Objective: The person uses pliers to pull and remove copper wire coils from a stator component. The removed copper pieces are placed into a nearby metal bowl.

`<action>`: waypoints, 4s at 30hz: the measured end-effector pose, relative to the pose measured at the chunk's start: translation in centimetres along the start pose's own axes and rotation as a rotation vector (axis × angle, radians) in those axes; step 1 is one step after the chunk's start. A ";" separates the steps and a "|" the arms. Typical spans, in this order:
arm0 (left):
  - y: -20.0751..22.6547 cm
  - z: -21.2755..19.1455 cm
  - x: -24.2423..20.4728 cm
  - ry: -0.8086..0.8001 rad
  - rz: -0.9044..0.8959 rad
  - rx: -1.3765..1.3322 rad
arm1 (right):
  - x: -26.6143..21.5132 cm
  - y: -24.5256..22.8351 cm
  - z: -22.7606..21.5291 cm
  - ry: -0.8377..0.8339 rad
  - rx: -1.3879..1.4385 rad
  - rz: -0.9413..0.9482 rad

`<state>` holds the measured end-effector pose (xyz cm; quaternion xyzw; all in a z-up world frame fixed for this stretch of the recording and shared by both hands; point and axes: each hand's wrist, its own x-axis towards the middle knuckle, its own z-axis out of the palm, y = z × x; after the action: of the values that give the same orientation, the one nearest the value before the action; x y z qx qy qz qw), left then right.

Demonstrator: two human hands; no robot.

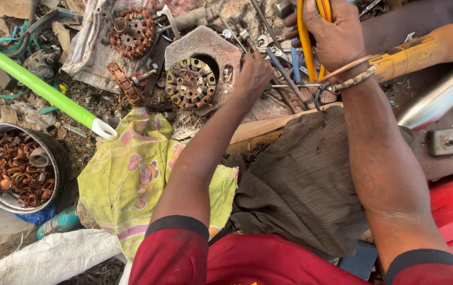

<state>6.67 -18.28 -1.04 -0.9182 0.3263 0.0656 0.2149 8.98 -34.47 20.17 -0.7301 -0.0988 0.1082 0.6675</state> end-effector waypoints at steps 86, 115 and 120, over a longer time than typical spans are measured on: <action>-8.7 6.4 -17.1 0.646 -1.042 -0.927 | -3.3 9.6 7.8 -0.629 -1.247 0.597; -9.4 6.0 -17.3 0.618 -1.025 -0.917 | -4.6 6.9 11.0 -0.459 -1.660 -0.103; -12.3 2.6 -19.5 0.694 -1.132 -1.209 | -3.4 2.9 10.7 -0.441 -1.110 0.522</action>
<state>-0.73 2.47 6.04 -0.8661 -0.2186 -0.1708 -0.4158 2.60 -25.48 16.40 -0.9270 -0.0943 0.3468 0.1071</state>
